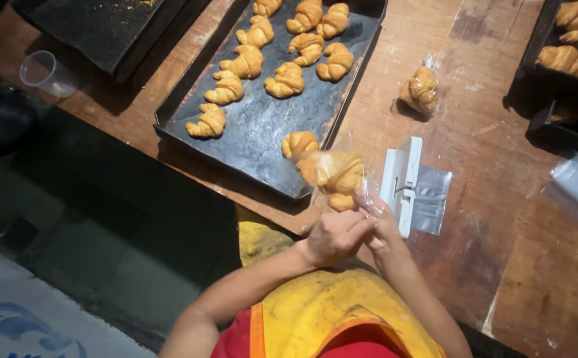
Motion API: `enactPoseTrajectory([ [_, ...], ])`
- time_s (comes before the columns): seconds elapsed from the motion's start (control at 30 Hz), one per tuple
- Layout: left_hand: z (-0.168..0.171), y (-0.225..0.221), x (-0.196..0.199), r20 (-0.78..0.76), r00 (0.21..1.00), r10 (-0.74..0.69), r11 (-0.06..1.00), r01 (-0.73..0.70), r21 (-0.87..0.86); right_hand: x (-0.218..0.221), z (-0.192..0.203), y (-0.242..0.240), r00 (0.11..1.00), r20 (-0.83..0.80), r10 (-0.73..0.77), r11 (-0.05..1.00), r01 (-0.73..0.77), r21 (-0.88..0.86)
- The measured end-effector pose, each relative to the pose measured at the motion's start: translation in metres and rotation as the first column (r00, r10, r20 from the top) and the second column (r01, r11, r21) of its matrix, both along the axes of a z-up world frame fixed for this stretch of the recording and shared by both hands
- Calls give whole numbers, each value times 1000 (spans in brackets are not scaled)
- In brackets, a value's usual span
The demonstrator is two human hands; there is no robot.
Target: Bagging and sealing croissants into individual plastic bags.
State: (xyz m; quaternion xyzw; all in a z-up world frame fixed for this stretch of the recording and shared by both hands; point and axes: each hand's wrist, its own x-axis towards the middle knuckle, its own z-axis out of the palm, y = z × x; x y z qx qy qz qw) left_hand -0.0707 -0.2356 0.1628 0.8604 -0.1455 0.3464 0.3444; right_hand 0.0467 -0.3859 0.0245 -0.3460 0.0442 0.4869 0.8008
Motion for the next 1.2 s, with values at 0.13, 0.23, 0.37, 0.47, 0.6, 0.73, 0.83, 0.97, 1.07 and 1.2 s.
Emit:
enactPoseTrajectory([
  [0.13, -5, -8, 9, -3, 989, -148, 988, 147, -49, -17, 47, 42, 949, 314, -19, 992, 57, -115],
  [0.23, -8, -11, 13, -35, 984, -177, 984, 176, -7, -15, 54, 50, 855, 518, -7, 980, 109, -167],
  [0.37, 17, 3, 5, -19, 982, -190, 981, 189, -43, -9, 37, 49, 870, 492, -39, 999, 28, 31],
  [0.47, 61, 42, 6, -44, 992, -122, 990, 118, -73, 3, -4, 36, 946, 325, -20, 950, -83, 301],
  [0.6, 61, 107, 24, -79, 963, 258, 953, -267, -145, -22, 88, 43, 867, 496, -57, 998, 68, -4],
  [0.73, -30, 132, 32, -461, 804, -376, 866, 128, -483, -17, 104, 50, 838, 545, -15, 991, 85, -103],
  [0.83, -61, 118, 25, -378, 669, -640, 457, -64, -887, -18, 105, 34, 728, 649, 220, 835, 203, -511],
  [0.97, -113, 107, 14, 73, 629, -774, -215, -152, -965, -12, 78, -13, 706, 704, -77, 876, 385, -291],
  [1.07, -137, 100, 9, 329, 627, -706, -533, -164, -830, -2, 59, -31, 611, 731, -305, 815, 564, -133],
  [1.2, -86, 70, 19, 238, 712, -660, -632, -356, -688, -14, 97, 15, 544, 828, -135, 957, 287, -33],
])
